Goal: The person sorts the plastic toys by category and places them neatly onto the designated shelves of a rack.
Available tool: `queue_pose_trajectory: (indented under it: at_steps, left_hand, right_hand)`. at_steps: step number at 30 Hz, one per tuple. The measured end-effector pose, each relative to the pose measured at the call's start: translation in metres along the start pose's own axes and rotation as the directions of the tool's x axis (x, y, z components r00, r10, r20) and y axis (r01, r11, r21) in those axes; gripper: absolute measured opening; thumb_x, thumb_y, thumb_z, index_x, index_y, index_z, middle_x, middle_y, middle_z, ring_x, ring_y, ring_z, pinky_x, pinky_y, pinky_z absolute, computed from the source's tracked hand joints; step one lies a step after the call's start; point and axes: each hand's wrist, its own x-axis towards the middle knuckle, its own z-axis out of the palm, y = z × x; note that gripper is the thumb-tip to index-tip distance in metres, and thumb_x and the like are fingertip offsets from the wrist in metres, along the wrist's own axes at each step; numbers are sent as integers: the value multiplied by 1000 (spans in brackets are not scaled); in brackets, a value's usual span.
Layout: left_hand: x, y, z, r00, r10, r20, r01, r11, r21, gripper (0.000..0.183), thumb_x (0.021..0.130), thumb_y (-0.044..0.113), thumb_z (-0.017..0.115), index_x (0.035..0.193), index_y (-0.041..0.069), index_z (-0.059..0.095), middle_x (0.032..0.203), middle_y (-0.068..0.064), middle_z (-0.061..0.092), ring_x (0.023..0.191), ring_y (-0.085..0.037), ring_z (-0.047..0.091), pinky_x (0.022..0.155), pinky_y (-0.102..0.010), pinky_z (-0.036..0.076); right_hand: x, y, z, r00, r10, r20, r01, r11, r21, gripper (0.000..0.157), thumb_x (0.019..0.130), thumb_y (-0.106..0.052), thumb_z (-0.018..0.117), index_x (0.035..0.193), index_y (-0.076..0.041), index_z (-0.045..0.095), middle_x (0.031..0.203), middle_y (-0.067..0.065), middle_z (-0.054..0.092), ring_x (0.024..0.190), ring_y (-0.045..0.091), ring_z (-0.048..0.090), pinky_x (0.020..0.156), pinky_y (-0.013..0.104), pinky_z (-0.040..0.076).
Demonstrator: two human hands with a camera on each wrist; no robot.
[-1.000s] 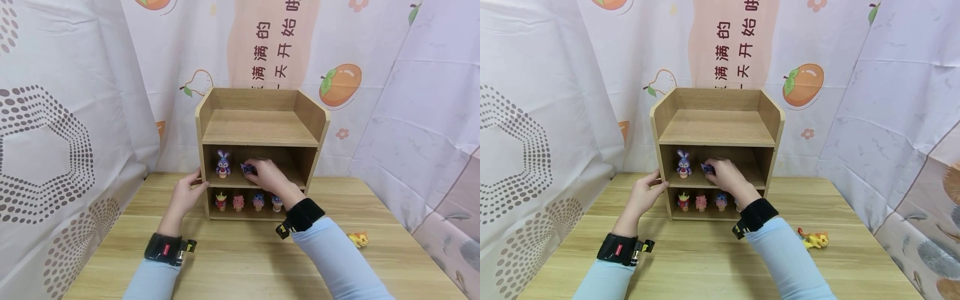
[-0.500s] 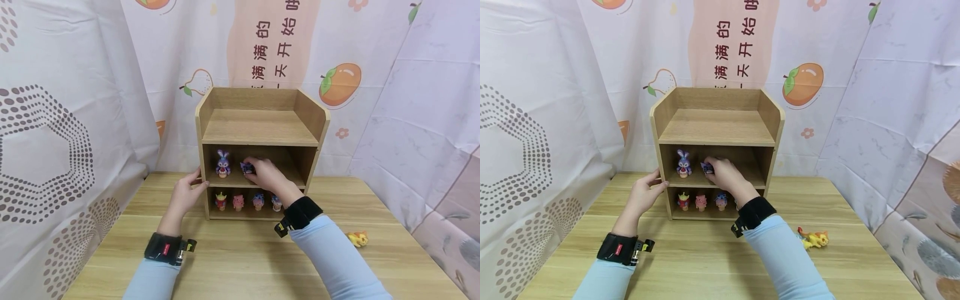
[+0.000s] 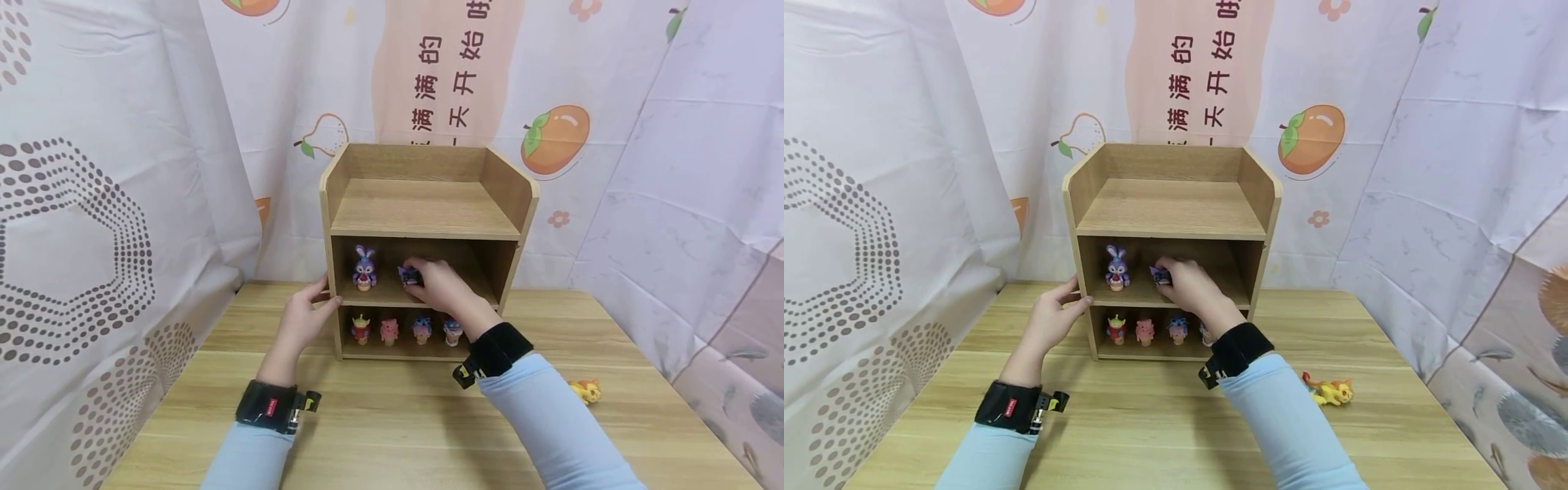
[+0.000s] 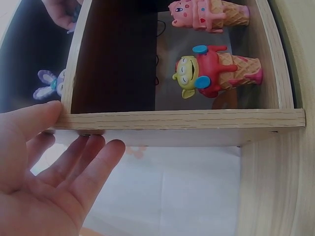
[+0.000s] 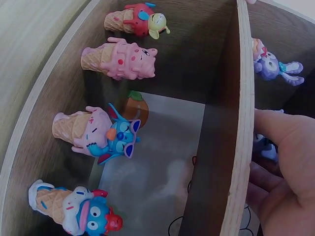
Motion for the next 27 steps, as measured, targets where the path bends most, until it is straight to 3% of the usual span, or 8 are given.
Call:
queue_pose_trajectory:
  at_steps: [8,15,27]
  left_hand:
    - [-1,1,-1,1000,-18,5,18,1000,4,59,97,22,71,151,12,49,147,-15,53,119,-35,64,95,-48,55]
    - [0,3,-1,1000,-2,2,2,1000,5,59,98,21,71,151,10,49,148,-16,53,119,-36,64,95,-48,55]
    - [-1,2,0,1000,-6,4,6,1000,10,60,98,20,71,152,9,47,148,-17,52,119,-37,64,94,-48,55]
  right_hand:
    - [0,1,0,1000,13,18,-13,1000,0,43,95,-20,76,132,-5,61,119,13,69,103,25,67,92,42,56]
    - [-8,5,-9,1000,-8,-20,8,1000,0,54,93,-22,78,140,-6,58,123,16,69,101,28,69,88,45,56]
    - [-29,14,-22,993,-48,-103,47,999,-3,51,91,-20,79,137,-5,61,131,15,65,120,33,62,100,48,51]
